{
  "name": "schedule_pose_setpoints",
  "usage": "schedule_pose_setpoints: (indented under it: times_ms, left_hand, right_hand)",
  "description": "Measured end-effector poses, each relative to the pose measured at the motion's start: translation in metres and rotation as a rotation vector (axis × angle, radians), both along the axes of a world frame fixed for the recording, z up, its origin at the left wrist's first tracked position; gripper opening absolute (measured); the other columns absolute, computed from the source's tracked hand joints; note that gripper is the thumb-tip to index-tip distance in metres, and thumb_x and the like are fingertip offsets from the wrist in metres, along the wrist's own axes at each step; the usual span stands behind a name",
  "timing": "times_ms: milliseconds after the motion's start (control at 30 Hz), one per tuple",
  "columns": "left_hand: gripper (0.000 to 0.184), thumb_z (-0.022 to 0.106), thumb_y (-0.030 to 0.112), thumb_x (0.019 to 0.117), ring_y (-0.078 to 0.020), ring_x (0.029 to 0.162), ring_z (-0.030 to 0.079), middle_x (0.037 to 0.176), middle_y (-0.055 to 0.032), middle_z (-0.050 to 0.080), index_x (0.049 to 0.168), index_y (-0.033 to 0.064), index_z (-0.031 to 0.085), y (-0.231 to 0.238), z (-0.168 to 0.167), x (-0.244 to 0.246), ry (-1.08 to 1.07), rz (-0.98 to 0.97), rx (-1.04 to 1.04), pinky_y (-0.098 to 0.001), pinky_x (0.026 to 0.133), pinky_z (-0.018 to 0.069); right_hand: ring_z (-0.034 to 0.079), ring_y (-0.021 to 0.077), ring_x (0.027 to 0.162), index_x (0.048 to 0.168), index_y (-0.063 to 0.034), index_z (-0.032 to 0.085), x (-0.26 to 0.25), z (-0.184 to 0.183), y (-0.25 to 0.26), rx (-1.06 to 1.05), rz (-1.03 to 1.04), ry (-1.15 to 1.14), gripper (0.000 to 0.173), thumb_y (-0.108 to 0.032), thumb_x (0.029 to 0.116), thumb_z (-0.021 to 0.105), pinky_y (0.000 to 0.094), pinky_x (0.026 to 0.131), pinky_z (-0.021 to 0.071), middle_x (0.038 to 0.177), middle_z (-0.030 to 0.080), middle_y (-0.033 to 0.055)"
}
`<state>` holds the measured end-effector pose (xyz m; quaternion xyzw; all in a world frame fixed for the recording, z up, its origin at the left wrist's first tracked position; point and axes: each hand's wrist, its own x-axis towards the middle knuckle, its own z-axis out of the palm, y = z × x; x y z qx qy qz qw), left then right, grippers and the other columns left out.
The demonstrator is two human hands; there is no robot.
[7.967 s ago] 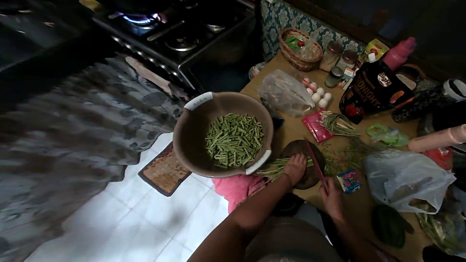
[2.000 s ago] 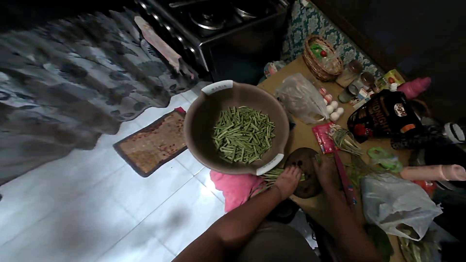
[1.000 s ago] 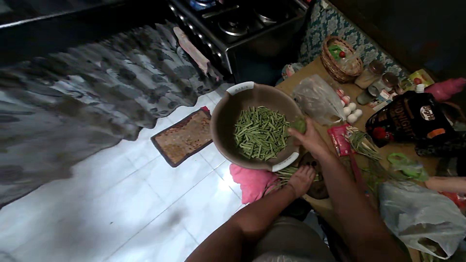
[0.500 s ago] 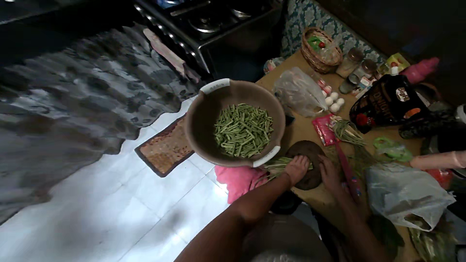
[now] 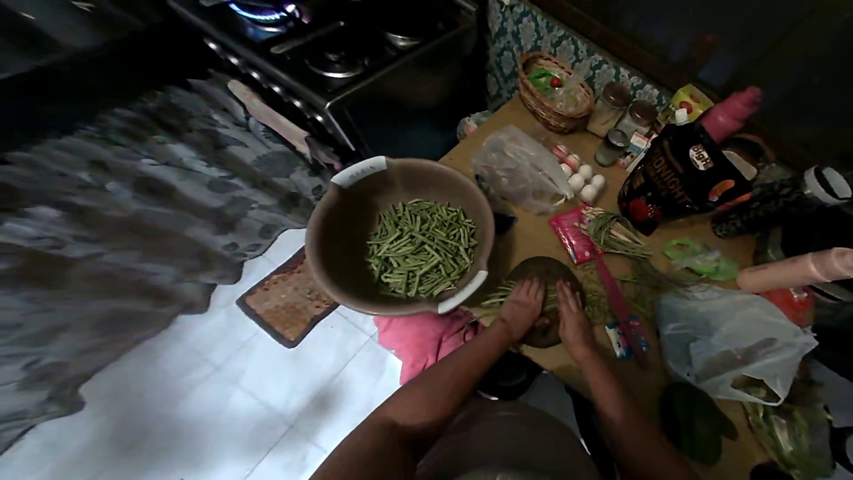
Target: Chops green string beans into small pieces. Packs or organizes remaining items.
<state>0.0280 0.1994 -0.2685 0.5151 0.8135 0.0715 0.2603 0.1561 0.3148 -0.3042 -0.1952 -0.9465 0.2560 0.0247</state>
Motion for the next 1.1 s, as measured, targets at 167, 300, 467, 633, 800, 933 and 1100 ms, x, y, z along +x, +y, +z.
schedule_pose_setpoints:
  times_ms: [167, 300, 467, 633, 800, 933, 1100]
  left_hand:
    - [0.067, 0.039, 0.038, 0.1112, -0.0448, 0.15, 0.033, 0.161, -0.0305, 0.032, 0.156, -0.0097, 0.027, -0.014, -0.004, -0.002, 0.056, -0.031, -0.043, -0.0573, 0.122, 0.0254]
    - [0.056, 0.034, 0.029, 0.1129, -0.0436, 0.147, 0.037, 0.158, -0.0297, 0.038, 0.153, -0.0104, 0.033, -0.01, -0.005, 0.001, 0.085, -0.087, -0.041, -0.0567, 0.118, 0.0319]
    - [0.053, 0.035, 0.025, 0.1124, -0.0426, 0.143, 0.043, 0.155, -0.0283, 0.042, 0.152, -0.0097, 0.036, -0.011, -0.012, 0.005, 0.142, -0.085, -0.003, -0.0541, 0.115, 0.0363]
    - [0.053, 0.032, 0.026, 0.1131, -0.0428, 0.144, 0.042, 0.156, -0.0285, 0.04, 0.152, -0.0095, 0.035, -0.012, -0.013, 0.004, 0.149, -0.097, -0.011, -0.0548, 0.115, 0.0357]
    - [0.05, 0.034, 0.022, 0.1125, -0.0422, 0.144, 0.042, 0.156, -0.0283, 0.041, 0.152, -0.0096, 0.034, -0.013, -0.009, 0.002, 0.144, -0.103, -0.036, -0.0538, 0.115, 0.0362]
    - [0.05, 0.034, 0.023, 0.1125, -0.043, 0.143, 0.044, 0.155, -0.0285, 0.043, 0.151, -0.0096, 0.037, -0.019, -0.013, 0.002, 0.133, -0.088, -0.008, -0.0542, 0.114, 0.0369]
    - [0.051, 0.036, 0.024, 0.1122, -0.0436, 0.142, 0.045, 0.154, -0.0284, 0.044, 0.15, -0.0093, 0.038, -0.027, -0.011, 0.001, 0.116, -0.056, 0.003, -0.0549, 0.114, 0.0373]
  right_hand:
    - [0.031, 0.0355, 0.154, 0.154, 0.0035, 0.04, -0.004, 0.001, -0.002, 0.001, -0.006, -0.028, 0.056, 0.009, 0.0984, 0.044, 0.0515, 0.127, 0.0232, 0.163, 0.036, 0.0202]
    - [0.026, 0.0413, 0.154, 0.156, -0.0001, 0.04, 0.009, 0.011, 0.008, 0.087, -0.028, 0.004, 0.051, -0.008, 0.1061, 0.043, 0.0571, 0.126, 0.0219, 0.165, 0.034, 0.0192]
    - [0.047, 0.0499, 0.139, 0.146, 0.0031, 0.052, 0.073, 0.036, 0.034, 0.328, -0.43, -0.092, 0.048, -0.026, 0.1084, 0.046, 0.0611, 0.114, 0.0396, 0.152, 0.046, 0.0296]
    - [0.054, 0.0533, 0.128, 0.147, 0.0, 0.052, 0.12, 0.021, 0.053, 0.181, -0.559, -0.275, 0.051, -0.031, 0.1062, 0.055, 0.0626, 0.106, 0.0455, 0.141, 0.052, 0.0363]
    - [0.056, 0.0466, 0.13, 0.149, 0.004, 0.047, 0.12, 0.037, 0.054, 0.112, -0.53, -0.303, 0.047, -0.022, 0.1097, 0.043, 0.058, 0.109, 0.0451, 0.143, 0.054, 0.0306]
    - [0.068, 0.0481, 0.104, 0.13, 0.0124, 0.06, 0.118, 0.071, 0.012, 0.121, -0.559, -0.153, 0.041, -0.02, 0.1082, 0.046, 0.0616, 0.091, 0.0539, 0.113, 0.068, 0.0327]
    - [0.068, 0.0413, 0.105, 0.137, 0.0136, 0.054, 0.111, 0.075, -0.047, -0.149, -0.521, -0.051, 0.038, -0.008, 0.1071, 0.044, 0.0514, 0.094, 0.0549, 0.119, 0.066, 0.0322]
